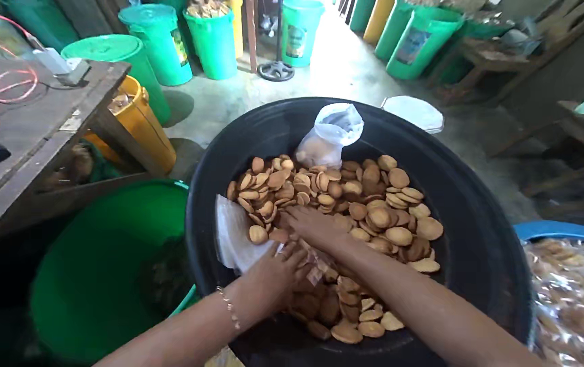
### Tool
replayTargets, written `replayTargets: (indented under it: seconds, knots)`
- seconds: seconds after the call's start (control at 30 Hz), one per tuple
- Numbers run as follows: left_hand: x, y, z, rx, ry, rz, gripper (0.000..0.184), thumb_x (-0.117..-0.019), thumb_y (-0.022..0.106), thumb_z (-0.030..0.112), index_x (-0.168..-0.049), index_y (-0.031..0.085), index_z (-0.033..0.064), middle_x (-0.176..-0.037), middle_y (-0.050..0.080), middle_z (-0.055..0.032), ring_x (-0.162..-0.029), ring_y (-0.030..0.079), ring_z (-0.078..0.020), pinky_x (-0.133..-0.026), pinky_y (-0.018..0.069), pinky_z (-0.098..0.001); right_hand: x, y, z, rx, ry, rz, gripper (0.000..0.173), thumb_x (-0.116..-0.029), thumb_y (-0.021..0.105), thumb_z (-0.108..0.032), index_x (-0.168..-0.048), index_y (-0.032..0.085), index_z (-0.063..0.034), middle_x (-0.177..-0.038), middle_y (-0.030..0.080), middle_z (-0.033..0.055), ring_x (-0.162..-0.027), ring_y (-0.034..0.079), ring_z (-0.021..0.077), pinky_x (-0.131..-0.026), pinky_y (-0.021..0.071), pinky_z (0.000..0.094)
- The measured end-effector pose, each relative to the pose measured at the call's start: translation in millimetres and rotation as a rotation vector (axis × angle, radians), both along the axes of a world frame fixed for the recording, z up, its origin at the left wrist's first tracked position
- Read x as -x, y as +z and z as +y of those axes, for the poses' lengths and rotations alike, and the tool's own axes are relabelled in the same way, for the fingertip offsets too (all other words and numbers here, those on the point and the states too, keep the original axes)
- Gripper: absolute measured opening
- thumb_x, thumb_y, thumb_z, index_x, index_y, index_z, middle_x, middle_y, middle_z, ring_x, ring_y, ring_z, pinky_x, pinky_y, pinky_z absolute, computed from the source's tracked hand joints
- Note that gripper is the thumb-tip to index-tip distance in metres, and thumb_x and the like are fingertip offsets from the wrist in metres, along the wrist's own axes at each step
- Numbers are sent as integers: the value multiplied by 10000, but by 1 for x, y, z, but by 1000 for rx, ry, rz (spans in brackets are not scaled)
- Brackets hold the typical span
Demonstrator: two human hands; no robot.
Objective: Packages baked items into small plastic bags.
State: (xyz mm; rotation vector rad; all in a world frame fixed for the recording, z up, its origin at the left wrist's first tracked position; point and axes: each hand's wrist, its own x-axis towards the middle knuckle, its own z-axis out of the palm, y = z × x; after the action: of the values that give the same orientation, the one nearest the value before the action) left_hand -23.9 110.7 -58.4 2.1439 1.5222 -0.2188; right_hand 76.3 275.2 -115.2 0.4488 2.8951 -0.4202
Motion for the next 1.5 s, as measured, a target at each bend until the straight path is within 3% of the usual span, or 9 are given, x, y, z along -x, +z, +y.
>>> replayTargets:
  seconds: [0.3, 0.57, 0.7, 0.87, 1.03, 1.1, 1.2, 1.33, 1.5]
  knots:
    - [-46, -38, 58, 270, -33, 56, 717, -996, 646, 201, -1591, 288, 22, -1627, 234, -298, -1406, 382, -533, -1095, 384, -652, -42, 26, 61, 215, -580, -216, 383, -1071, 459, -178, -1412, 548, -27, -1400, 576, 247, -1319, 549, 412, -1085, 421, 605]
    - [-59, -52, 59, 216, -153, 14, 343, -1031, 523, 62, -1361, 566, -24, -1352, 573, -272, -1292, 517, -484, -1050, 424, -622, -95, 20, 64, 177, -522, -172, 376, -1078, 447, -151, -1411, 563, -18, -1414, 577, 229, -1337, 544, 378, -1136, 395, 546]
    - [-66, -23, 18, -165, -288, -265, 145, -949, 653, 65, -1068, 724, 23, -1041, 705, -200, -966, 696, -400, -835, 559, -578, -69, 27, 45, 115, -300, -40, 411, -1058, 437, -69, -1452, 552, -81, -1434, 569, 207, -1341, 544, 378, -1123, 420, 539]
    - [-36, 12, -47, 4, -246, -611, 172, -986, 621, 86, -1108, 715, 10, -1086, 719, -187, -999, 713, -352, -866, 577, -512, -11, -7, 10, 81, 52, 44, 473, -1004, 501, 36, -1467, 525, -60, -1515, 457, 269, -1375, 462, 480, -1084, 411, 631]
    - [-1, 26, -87, -357, -191, -431, 164, -1003, 578, 112, -910, 694, 44, -908, 699, -141, -898, 707, -324, -799, 588, -449, 20, -18, 15, 125, 66, 96, 276, -1028, 515, -43, -1253, 666, 12, -1471, 499, 264, -1340, 496, 464, -1075, 425, 622]
    - [9, 44, -102, -418, -186, -280, 112, -985, 569, 48, -902, 643, 57, -888, 678, -127, -881, 707, -311, -777, 595, -422, 10, 4, 23, 167, -62, 7, 345, -1076, 497, -191, -1324, 621, 14, -1457, 529, 230, -1311, 549, 415, -1075, 446, 582]
    - [11, 59, -116, -348, -84, -183, 135, -982, 559, -17, -1086, 636, 21, -936, 680, -178, -846, 711, -372, -693, 607, -465, -11, 18, 36, 288, -277, -128, 476, -1087, 486, -237, -1493, 438, 7, -1427, 561, 225, -1306, 567, 388, -1099, 427, 579]
    - [-5, 75, -119, -230, 31, -130, 268, -984, 540, -35, -1238, 627, -23, -951, 685, -215, -752, 711, -396, -572, 584, -473, -32, -4, 16, 405, -175, -170, 434, -1040, 578, -154, -1379, 518, 112, -1398, 539, 308, -1329, 513, 446, -1128, 381, 578]
    - [-6, 70, -123, -285, 86, -65, 89, -953, 559, -49, -951, 644, -22, -777, 647, -184, -621, 670, -349, -510, 536, -441, -39, -15, 6, 131, -117, -235, 486, -980, 652, -126, -1417, 507, 31, -1432, 512, 283, -1362, 469, 463, -1107, 378, 603]
